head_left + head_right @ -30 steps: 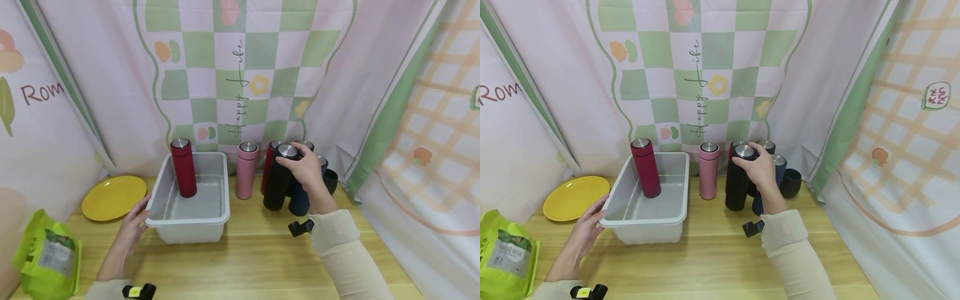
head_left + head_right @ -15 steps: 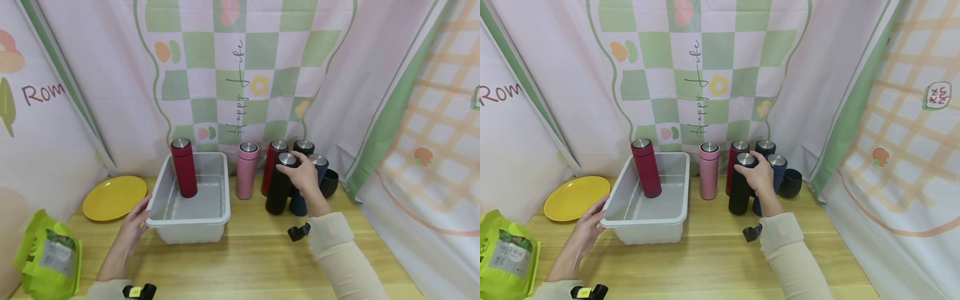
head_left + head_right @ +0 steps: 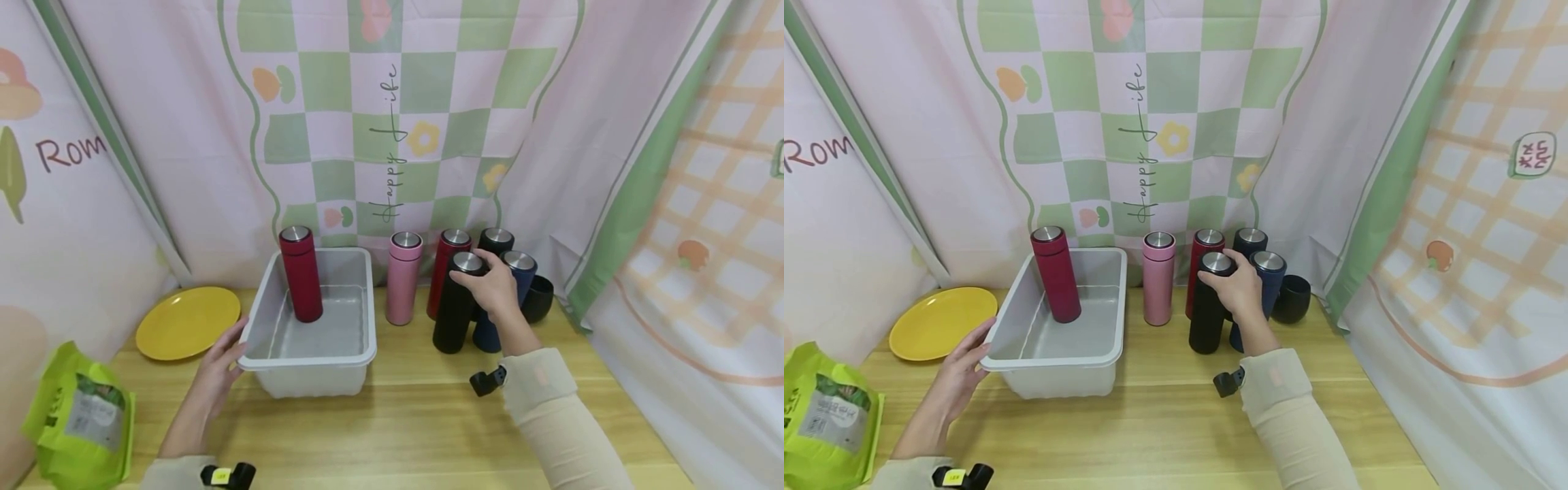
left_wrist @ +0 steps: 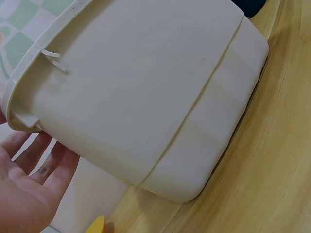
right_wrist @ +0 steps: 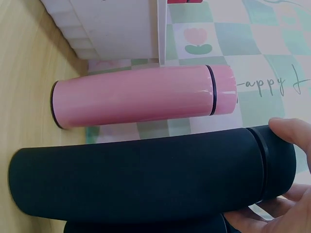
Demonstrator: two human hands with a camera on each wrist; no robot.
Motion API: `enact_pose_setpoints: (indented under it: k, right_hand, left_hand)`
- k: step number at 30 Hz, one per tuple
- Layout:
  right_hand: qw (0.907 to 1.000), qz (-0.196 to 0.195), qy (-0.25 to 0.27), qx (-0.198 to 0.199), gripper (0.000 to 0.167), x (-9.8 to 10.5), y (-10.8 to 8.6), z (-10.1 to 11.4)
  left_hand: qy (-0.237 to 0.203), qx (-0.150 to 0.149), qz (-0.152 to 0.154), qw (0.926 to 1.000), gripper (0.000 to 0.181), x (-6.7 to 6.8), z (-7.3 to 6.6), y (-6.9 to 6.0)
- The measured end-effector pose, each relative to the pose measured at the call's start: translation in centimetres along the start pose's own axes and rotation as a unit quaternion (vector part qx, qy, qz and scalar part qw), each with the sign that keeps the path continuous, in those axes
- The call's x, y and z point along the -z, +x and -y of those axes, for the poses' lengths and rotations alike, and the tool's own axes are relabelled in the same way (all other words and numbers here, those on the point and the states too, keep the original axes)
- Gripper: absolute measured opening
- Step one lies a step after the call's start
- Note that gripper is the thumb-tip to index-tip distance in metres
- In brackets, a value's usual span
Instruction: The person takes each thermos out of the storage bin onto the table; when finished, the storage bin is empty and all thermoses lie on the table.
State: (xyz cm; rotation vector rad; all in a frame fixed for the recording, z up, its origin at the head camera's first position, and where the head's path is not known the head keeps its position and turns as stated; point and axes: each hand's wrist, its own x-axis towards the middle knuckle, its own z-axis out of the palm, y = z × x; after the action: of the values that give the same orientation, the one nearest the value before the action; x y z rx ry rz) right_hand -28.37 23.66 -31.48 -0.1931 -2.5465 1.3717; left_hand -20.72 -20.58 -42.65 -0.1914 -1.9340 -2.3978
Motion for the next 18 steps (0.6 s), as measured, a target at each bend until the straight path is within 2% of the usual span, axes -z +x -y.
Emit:
enact_pose_setpoints:
  k: [18]
  right_hand:
    - [0.9999, 0.002, -0.009, -0.009, 0.077, -0.20, -0.28, 0.00]
  left_hand:
    - [0.001, 0.002, 0.003, 1.0000, 0.044, 0.08, -0.12, 0.00]
